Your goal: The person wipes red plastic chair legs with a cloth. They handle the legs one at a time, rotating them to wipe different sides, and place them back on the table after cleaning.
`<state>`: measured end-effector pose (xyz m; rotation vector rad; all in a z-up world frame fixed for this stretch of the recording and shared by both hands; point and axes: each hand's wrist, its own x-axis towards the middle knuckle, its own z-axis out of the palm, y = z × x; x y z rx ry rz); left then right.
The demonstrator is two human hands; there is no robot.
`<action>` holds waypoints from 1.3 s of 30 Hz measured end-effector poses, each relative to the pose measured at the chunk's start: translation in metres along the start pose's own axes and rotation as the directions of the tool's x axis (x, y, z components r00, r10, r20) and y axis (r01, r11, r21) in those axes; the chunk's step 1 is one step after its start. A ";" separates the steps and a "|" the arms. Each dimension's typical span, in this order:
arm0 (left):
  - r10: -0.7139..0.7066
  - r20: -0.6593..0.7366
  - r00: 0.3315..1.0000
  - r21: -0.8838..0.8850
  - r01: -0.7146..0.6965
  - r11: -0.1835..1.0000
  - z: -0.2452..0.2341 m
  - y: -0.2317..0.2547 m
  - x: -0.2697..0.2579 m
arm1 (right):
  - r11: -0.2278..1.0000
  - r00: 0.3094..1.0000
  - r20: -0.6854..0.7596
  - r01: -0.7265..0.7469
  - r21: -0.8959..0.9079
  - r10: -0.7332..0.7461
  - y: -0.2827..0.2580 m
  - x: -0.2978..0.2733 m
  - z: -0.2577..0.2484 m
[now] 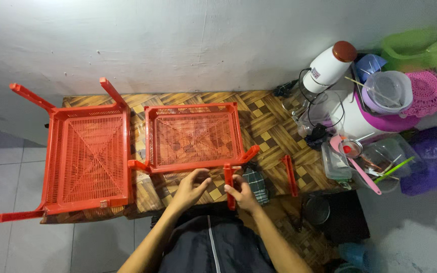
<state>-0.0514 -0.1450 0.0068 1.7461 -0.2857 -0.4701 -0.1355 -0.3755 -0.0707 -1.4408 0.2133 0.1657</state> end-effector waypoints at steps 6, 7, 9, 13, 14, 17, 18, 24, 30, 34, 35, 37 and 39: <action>0.035 0.066 0.997 -0.118 -0.027 0.993 0.004 0.026 0.016 | 0.995 0.994 0.071 0.081 -0.055 -0.077 -0.015 0.019 0.029; 0.031 0.064 0.997 -0.145 -0.021 0.989 0.004 0.027 0.016 | 0.994 0.992 0.063 0.110 -0.020 -0.108 -0.016 0.023 0.034; 0.020 0.063 0.998 -0.201 -0.007 0.980 0.004 0.028 0.016 | 0.987 0.993 0.014 0.118 -0.107 -0.117 -0.017 0.029 0.041; 0.041 -0.075 0.996 -0.092 -0.048 0.995 0.010 0.027 0.018 | 0.955 0.993 -0.102 0.034 -0.294 -0.066 -0.020 0.038 0.054; 0.008 -0.096 0.995 -0.124 -0.020 0.992 0.011 0.027 0.020 | 0.963 0.992 -0.114 0.024 -0.270 -0.057 -0.023 0.040 0.058; -0.017 -0.155 0.988 -0.169 -0.010 0.986 0.008 0.028 0.026 | 0.959 0.984 -0.114 0.100 -0.267 -0.134 -0.039 0.047 0.071; -0.012 -0.175 0.985 -0.174 -0.019 0.985 0.005 0.029 0.030 | 0.952 0.981 -0.123 0.110 -0.287 -0.150 -0.046 0.051 0.074; 0.184 -0.244 0.952 -0.250 -0.245 0.937 -0.028 0.039 0.065 | 0.902 0.956 -0.106 0.216 -0.374 -0.273 -0.071 0.060 0.055; -0.017 -0.160 0.987 -0.436 -0.055 0.898 -0.070 0.051 0.078 | 0.501 0.933 -0.156 0.030 -0.865 -0.325 -0.022 0.017 -0.027; 0.024 -0.144 0.989 -0.500 -0.093 0.861 -0.085 0.053 0.072 | 0.336 0.956 -0.221 -0.147 -0.930 -0.193 0.022 -0.007 -0.061; 0.016 -0.147 0.989 -0.508 -0.090 0.857 -0.088 0.052 0.071 | 0.380 0.957 -0.259 -0.193 -0.905 -0.129 0.029 -0.011 -0.064; -0.004 -0.152 0.988 -0.544 -0.080 0.835 -0.093 0.048 0.070 | 0.446 0.953 -0.269 -0.182 -0.876 -0.139 0.034 -0.011 -0.068; -0.028 -0.148 0.989 -0.594 -0.067 0.802 -0.094 0.044 0.070 | 0.499 0.956 -0.252 -0.146 -0.854 -0.150 0.030 -0.013 -0.067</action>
